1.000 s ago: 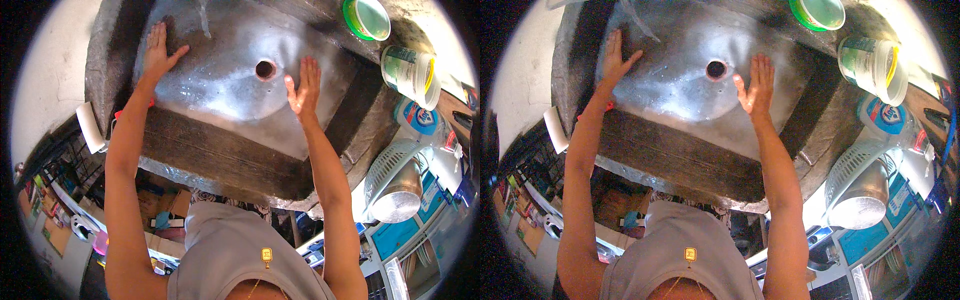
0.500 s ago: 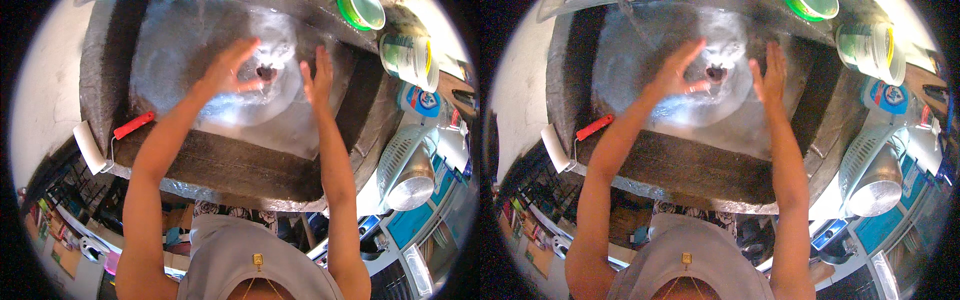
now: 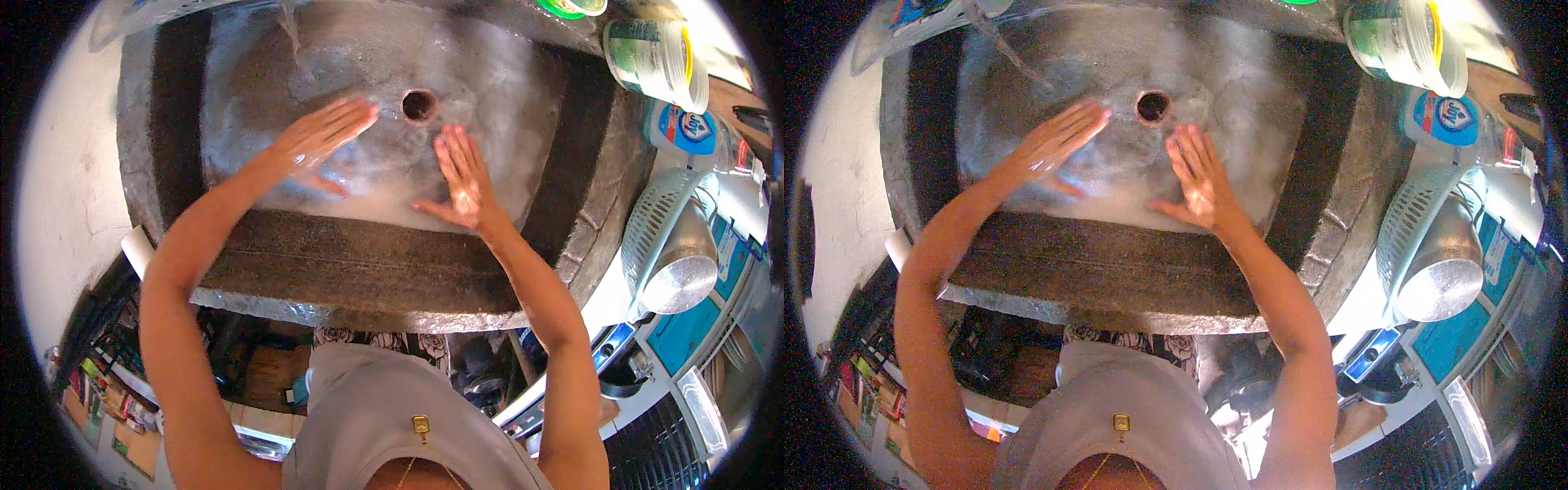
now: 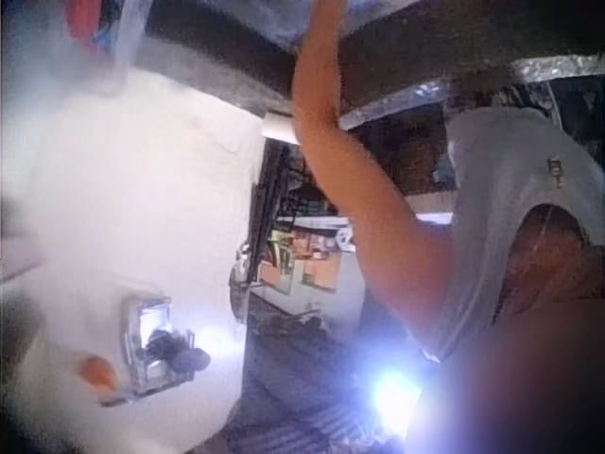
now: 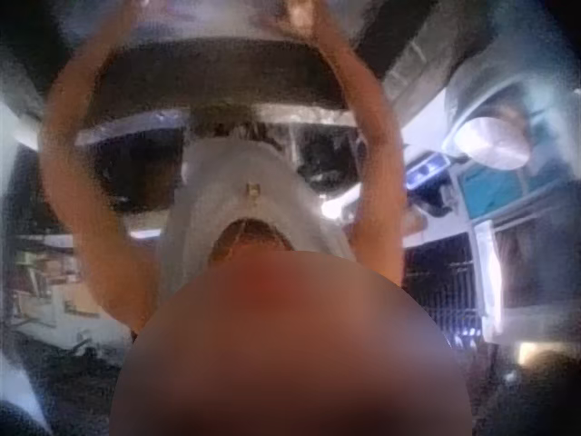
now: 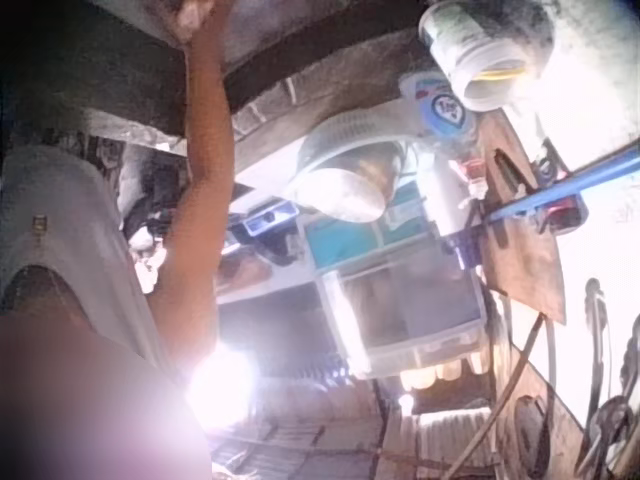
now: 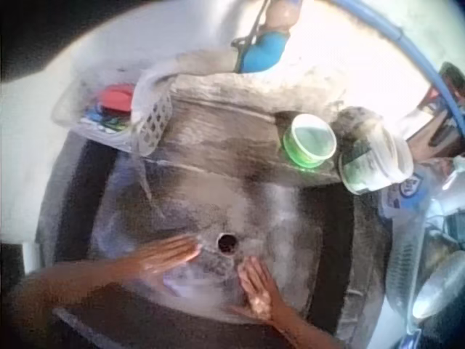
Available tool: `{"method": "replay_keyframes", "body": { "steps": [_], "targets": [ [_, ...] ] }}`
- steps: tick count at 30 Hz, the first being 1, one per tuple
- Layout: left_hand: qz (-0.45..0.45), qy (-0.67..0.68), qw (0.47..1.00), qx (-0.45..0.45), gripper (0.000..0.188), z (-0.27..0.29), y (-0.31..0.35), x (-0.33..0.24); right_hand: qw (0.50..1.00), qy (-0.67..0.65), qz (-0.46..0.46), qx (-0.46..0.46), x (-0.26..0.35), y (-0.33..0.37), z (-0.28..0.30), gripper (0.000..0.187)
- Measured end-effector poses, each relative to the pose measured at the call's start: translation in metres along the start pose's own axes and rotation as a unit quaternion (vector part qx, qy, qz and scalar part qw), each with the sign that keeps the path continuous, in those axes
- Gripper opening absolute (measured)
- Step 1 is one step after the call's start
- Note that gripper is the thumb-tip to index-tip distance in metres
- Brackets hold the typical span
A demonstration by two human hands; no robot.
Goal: The person scrubs a concrete sink with their hands, rinses it with water from a hose, and then washes a paint roller under the running water. Finally, they place the roller on a nearby surface.
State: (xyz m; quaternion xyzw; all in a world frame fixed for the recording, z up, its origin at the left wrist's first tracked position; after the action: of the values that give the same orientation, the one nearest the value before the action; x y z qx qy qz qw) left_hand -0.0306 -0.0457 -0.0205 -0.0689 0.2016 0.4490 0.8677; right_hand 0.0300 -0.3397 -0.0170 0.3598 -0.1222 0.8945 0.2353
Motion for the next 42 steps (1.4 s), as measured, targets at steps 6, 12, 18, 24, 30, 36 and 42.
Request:
{"method": "replay_keyframes", "body": {
  "steps": [6,12,18,24,30,36,42],
  "targets": [
    [-0.015,-0.115,0.99,0.083,0.117,-0.01,0.023,-0.001,0.998,0.034,-0.039,0.045,0.004,0.017,-0.01,0.107],
    [0.032,-0.076,0.99,-0.111,0.116,-0.008,-0.087,0.01,0.996,0.071,-0.05,-0.029,-0.021,-0.028,-0.001,0.112],
    [-0.008,-0.036,0.999,-0.026,0.126,0.007,-0.023,0.013,0.999,0.014,-0.013,0.038,0.011,0.009,-0.027,0.112],
    [0.015,-0.054,0.997,0.047,0.129,-0.026,0.008,-0.015,0.997,0.049,-0.04,-0.041,-0.01,-0.047,-0.023,0.114],
    [0.032,-0.043,0.998,-0.042,0.117,-0.024,-0.038,-0.015,0.985,0.11,-0.069,-0.111,-0.019,-0.014,-0.032,0.11],
    [0.035,-0.008,0.978,-0.206,0.082,-0.024,-0.086,0.012,0.996,0.042,-0.066,-0.036,0.017,-0.022,-0.045,0.116],
    [0.261,-0.087,0.918,-0.285,0.061,0.008,0.011,0.05,0.988,0.047,-0.09,-0.119,0.0,-0.058,-0.025,0.11]
  ]
}}
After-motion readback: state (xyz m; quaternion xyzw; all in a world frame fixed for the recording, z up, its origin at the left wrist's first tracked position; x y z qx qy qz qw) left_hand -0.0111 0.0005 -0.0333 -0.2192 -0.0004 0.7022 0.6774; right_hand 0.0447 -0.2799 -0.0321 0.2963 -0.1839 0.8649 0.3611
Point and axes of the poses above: each hand's wrist, its own y-axis away from the middle knuckle, its own z-axis out of the back of the hand, x = y × z, the point moved 1 cm from there along -y, towards the middle knuckle, and after that the axes turned 10 degrees about -y, right-handed, at the moved point
